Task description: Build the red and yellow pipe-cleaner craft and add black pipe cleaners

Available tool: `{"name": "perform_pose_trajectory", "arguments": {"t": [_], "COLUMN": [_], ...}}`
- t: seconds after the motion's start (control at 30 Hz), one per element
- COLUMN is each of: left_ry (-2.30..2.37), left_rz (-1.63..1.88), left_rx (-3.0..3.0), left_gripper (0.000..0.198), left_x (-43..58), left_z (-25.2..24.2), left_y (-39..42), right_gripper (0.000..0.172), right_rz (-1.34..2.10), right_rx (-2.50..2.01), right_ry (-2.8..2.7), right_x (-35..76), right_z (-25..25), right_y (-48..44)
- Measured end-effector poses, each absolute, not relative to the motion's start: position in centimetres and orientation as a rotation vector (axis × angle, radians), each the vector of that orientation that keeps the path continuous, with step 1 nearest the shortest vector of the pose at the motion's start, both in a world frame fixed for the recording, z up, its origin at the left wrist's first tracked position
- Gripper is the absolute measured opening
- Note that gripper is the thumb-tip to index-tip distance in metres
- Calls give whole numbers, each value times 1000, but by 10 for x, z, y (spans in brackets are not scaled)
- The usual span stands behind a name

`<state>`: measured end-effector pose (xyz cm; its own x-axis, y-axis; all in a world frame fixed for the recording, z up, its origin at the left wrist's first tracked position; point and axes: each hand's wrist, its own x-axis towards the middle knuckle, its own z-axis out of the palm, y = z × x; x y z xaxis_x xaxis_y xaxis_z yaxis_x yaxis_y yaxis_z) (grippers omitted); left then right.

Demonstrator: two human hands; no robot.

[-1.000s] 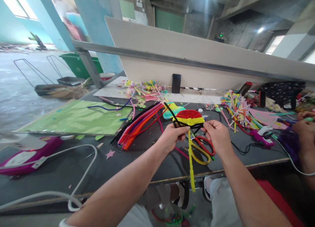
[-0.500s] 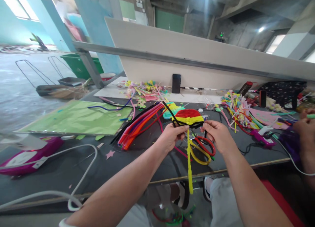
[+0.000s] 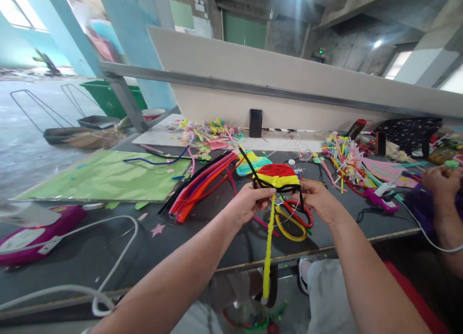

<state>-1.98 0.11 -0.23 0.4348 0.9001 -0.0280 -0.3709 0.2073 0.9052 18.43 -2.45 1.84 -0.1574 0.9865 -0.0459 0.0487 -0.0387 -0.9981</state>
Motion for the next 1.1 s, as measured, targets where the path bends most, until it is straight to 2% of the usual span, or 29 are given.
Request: {"name": "perform_pose_trajectory", "arguments": {"t": [0.43,0.63,0.73,0.93,1.0,1.1], "left_ry": [698,735,764,789,783,719], "left_rz": [944,997,1035,1101,1093,1038], "left_rx": [1042,1061,1071,1097,1088,1093], "left_gripper": [23,25,24,25,26,26], "left_x": [-21,-19,-17,-16,-17,-17], "left_z": [0,1,-1,-8,-9,-8], "left_y": [1,-2,-2,2,3,2], "right_gripper": [30,26,25,18,20,40], "right_rz": [1249,1089,913,253,334,704], "right_rx": [-1213,-1319,-1395,-1591,-1484,-1313], "right_ry": [-1386,-1416,-1463,-1705,-1740,-1559], "right_x": [212,202,195,188,195,206], "right_z": [24,27,27,32,35,37], "right_y": [-30,-27,-28,-34,-35,-34]}}
